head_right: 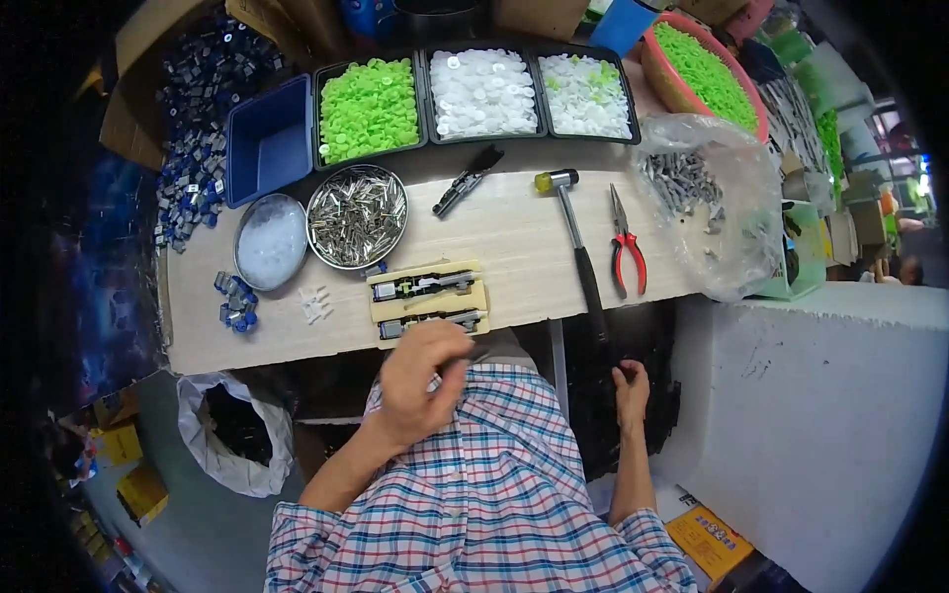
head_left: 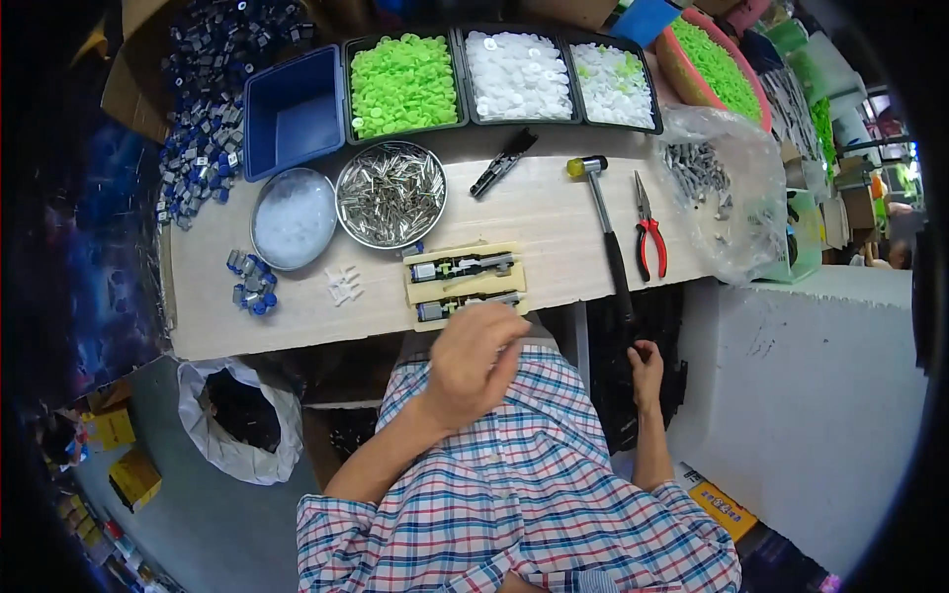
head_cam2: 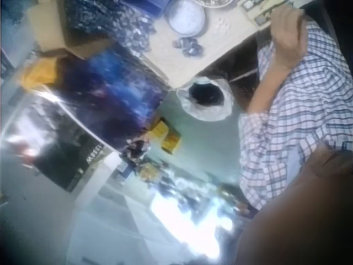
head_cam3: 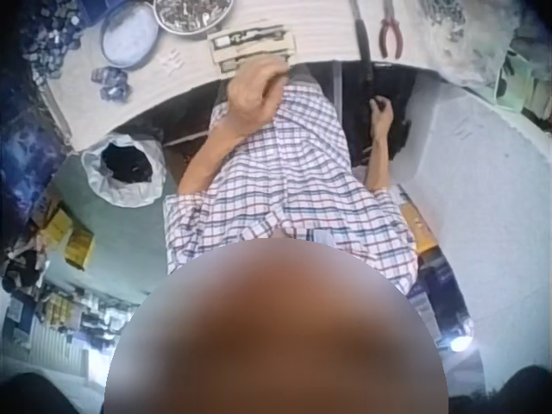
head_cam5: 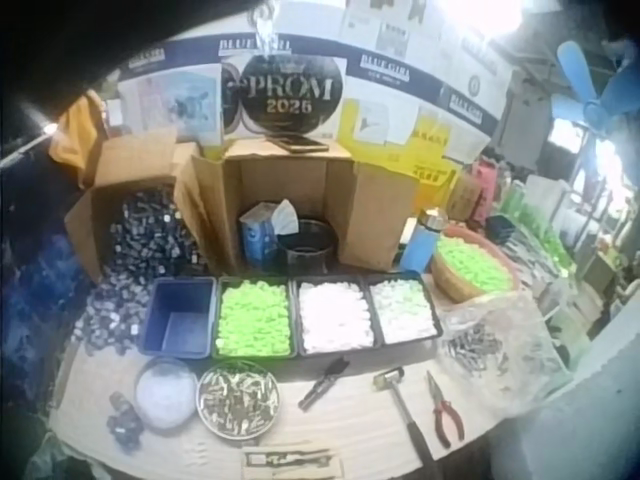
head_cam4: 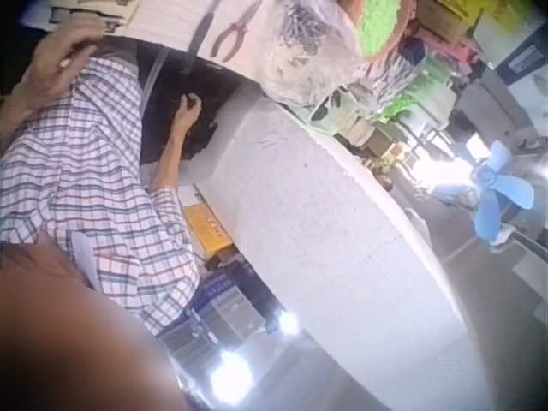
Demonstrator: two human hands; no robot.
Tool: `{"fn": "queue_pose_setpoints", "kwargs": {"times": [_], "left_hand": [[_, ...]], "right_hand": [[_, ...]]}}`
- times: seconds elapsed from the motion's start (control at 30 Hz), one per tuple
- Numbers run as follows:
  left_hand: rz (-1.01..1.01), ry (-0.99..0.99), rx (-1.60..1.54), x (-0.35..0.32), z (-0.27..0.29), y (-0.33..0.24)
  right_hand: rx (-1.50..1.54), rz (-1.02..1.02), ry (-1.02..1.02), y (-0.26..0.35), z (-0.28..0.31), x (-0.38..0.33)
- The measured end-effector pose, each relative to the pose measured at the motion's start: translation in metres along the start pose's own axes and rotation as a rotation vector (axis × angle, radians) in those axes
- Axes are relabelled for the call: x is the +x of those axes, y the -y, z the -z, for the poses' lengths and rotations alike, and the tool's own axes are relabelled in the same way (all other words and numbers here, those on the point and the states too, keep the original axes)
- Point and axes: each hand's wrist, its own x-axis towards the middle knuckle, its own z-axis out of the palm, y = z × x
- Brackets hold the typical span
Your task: Assemble small plastic and metal components into a casing on a workbench.
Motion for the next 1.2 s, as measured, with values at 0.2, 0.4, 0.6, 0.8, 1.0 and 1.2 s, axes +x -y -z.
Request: {"fn": "queue_pose_setpoints", "kwargs": {"times": [0.2, 0.4, 0.6, 0.8, 1.0, 1.2], "left_hand": [[0.196, 0.438, -0.390, 0.003, -0.024, -0.009], [0.338, 0.546, -0.549, 0.004, -0.025, -0.012], [0.594, 0.397, -0.857, 0.009, -0.035, -0.021], [0.876, 0.065, -1.235, -0.004, -0.017, -0.021], [0.712, 0.193, -0.465, -0.022, 0.018, -0.010], [0.969, -0.032, -0.571, -0.036, 0.041, -0.008]], "right_hand": [[-0.400, 0.109, -0.056, 0.025, 0.052, -0.001], [0.033, 0.323, -0.574, 0.130, 0.082, -0.023], [0.808, 0.459, 0.008, 0.230, 0.017, -0.085], [0.747, 0.685, 0.470, 0.274, -0.065, -0.118], [0.194, 1.100, 0.357, 0.297, -0.071, -0.100], [0.020, 1.196, 0.260, 0.318, -0.086, -0.058]]}}
